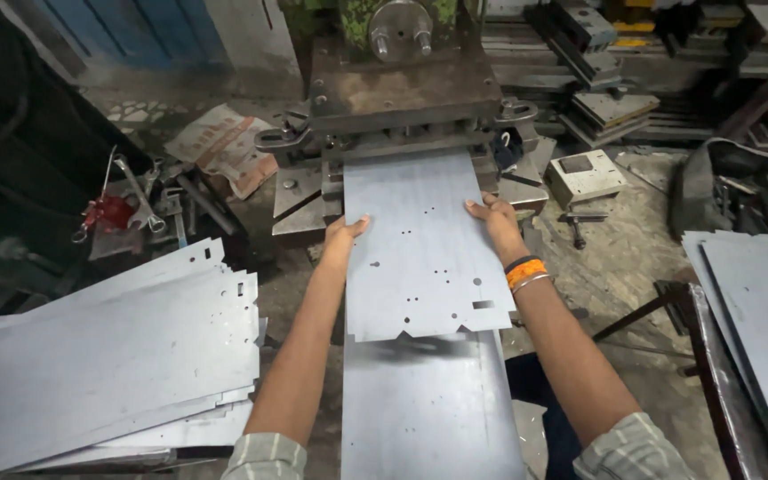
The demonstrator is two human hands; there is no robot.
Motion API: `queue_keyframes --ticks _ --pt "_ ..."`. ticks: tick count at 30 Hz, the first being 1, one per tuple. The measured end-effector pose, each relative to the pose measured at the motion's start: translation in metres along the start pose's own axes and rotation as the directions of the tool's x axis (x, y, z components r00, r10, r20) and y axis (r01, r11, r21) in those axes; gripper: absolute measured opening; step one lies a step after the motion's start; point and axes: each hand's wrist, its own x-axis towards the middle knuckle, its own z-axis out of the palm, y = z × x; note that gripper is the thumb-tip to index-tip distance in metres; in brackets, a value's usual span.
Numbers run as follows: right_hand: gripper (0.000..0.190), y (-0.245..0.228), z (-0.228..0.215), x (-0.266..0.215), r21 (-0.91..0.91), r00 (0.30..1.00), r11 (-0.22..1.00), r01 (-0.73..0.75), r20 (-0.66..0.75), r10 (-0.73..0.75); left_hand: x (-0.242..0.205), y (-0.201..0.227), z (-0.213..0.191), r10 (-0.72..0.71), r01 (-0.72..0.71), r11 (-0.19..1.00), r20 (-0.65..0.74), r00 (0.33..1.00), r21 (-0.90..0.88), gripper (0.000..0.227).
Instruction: The recorder feeds metal sheets into an industrial press machine for stamping and stacks the processed parts.
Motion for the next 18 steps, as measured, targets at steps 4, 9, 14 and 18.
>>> queue_keyframes --ticks 4,9,14,18 --pt "0.036 -0.024 0.008 -0.024 -0.006 0.999 1.0 -0.005 -0.033 0.005 -0.009 0.009 0.005 -0.021 0.021 1.0 0.011 1.0 -0.014 0.049" --pt "0.039 -0.019 0.008 -0.016 -0.089 0.998 0.996 -0.016 -0.061 0.011 -0.019 0.021 0.003 -0.045 0.045 0.999 0.013 0.999 0.021 0.054" --pt "0.037 -0.022 0.013 -0.017 -0.142 0.999 0.99 -0.004 -0.054 -0.004 -0.014 0.017 0.005 -0.033 0.033 0.998 0.003 0.999 0.048 0.05" --pt "0.035 -0.037 0.021 -0.033 -0.152 0.997 0.988 0.009 -0.07 -0.02 -0.008 0.016 0.006 -0.054 0.054 0.994 -0.007 0.999 0.098 0.051"
